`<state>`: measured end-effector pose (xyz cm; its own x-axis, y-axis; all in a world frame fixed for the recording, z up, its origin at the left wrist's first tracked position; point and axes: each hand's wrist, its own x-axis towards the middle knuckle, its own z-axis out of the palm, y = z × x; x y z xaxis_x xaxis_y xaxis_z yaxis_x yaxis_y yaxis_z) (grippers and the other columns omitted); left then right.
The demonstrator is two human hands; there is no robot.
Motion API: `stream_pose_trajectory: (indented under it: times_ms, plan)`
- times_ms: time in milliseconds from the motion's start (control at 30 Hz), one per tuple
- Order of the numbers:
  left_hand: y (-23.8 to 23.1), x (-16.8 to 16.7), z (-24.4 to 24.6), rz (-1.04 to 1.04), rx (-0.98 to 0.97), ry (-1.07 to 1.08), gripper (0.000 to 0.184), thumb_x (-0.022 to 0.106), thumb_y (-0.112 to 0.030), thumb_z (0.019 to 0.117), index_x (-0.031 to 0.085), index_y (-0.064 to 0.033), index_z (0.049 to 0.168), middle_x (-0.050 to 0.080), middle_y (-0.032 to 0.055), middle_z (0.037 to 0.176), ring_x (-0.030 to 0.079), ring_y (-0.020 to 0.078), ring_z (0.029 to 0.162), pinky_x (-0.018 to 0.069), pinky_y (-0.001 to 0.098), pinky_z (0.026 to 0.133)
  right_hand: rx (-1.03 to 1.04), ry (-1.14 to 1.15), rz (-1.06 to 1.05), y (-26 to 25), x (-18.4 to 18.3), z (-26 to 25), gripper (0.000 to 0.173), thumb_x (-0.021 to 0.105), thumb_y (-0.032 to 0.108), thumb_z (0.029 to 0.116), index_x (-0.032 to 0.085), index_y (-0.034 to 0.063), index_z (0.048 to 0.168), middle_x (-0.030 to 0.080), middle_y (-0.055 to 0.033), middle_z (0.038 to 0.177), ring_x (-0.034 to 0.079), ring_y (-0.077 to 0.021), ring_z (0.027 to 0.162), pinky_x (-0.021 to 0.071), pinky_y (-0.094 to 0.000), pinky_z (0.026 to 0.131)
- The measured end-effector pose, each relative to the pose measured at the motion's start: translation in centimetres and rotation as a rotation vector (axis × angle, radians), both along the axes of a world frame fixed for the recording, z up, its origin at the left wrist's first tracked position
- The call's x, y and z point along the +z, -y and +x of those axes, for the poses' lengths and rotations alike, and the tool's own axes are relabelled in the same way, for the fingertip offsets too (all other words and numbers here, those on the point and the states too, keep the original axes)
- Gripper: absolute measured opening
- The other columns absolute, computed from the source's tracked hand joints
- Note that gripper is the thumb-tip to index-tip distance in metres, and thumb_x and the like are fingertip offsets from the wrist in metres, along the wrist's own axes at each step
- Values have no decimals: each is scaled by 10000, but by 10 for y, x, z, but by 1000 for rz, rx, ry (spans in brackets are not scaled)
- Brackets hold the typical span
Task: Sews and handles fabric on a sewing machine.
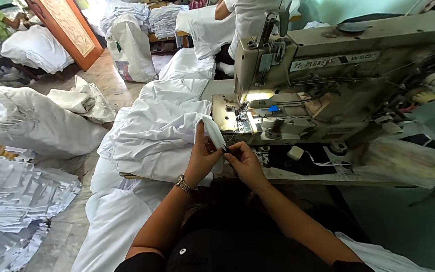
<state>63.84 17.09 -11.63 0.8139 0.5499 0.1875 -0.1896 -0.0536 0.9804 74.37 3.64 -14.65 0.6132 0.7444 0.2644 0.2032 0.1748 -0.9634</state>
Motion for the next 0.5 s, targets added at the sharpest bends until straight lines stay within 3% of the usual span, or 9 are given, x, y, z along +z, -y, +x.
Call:
stream_pose_trajectory:
  times_ms: [200,333,500]
  plan:
    - [2,-5,1,18,0,28,1129,734,96,859,-15,-209,1646,682,134,1089,729,215,879,629,372,839,-4,-20,8,2,-4,0,147,628,156,1010,595,27,1073,663,-22,914,579,-34,658,498,-181,593]
    - [3,-6,2,21,20,3,1121,733,88,864,-16,-202,1646,682,138,1087,729,214,887,628,371,841,-8,-34,-1,3,-6,0,134,622,146,1013,596,26,1065,665,-28,930,586,-39,666,502,-180,595]
    - [5,-9,1,66,22,5,1087,697,98,867,-8,-177,1647,689,136,1069,727,194,886,622,353,844,-16,-73,3,2,-2,-2,196,701,153,964,605,24,1076,688,-45,937,637,-67,706,541,-200,623]
